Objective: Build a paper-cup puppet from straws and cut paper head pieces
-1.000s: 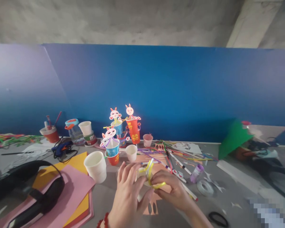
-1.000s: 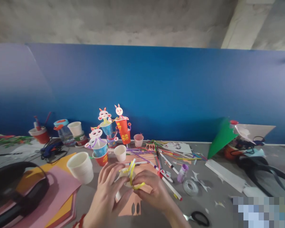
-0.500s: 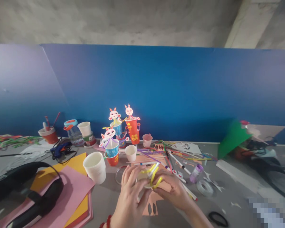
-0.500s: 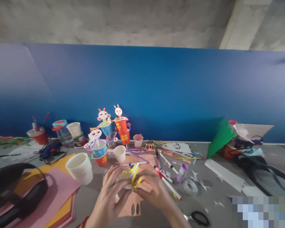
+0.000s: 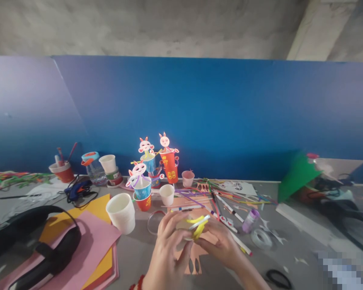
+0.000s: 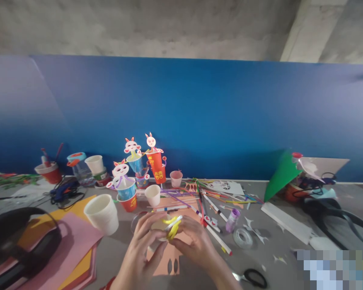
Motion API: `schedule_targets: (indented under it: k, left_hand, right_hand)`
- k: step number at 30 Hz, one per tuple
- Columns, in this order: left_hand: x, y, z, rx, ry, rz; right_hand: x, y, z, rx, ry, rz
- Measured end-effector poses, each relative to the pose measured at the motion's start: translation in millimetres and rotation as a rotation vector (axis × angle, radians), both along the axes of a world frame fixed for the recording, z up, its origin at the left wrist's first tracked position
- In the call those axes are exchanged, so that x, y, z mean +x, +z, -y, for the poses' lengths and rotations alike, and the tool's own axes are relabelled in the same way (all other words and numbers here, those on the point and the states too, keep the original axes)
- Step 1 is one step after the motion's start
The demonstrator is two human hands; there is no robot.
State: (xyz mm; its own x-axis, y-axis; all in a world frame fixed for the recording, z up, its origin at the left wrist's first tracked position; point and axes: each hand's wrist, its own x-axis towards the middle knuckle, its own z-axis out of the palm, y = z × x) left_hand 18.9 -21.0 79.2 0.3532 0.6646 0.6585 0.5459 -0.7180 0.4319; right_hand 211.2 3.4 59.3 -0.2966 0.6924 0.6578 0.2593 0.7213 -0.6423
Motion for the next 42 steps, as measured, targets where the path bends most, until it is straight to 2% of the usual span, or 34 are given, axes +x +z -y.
schedule_targets:
  k: [5,18,25,30,36,42]
  left_hand:
    - [-0.2,-0.8,-4.9,-0.058,-0.015,0.023]
    - [-0.9,-3.5,-4.5,-0.120,-0.037,0.045]
    - [0.8,-3.5,-4.9,-0.061,-0.017,-0.036]
    - [1.2,-1.7,-5.6,-0.019,-0.047,-0.026]
    - [-1.4,-4.9,-5.8,-0.092,-0.078,0.025]
    - [-2.2,-8.4,-1.6,-0.134,-0.034,0.012]
  right_hand:
    - [1.5,-2.9,-1.6,-0.126,0.030,0.027]
    - [-2.0,-6.2,-2.3,-0.080,0.003,-0.028]
    - [1.1,-3.8,-1.2,-0.112,0.045,-0.012]
    - [0.3,-4.2,-1.3,-0.113,0.022,-0.019]
    - [-0.7,-0.8,0.1,-0.136,0.052,-0.064]
    - [2.7,2.0,1.3,-0.198,0.110,-0.088]
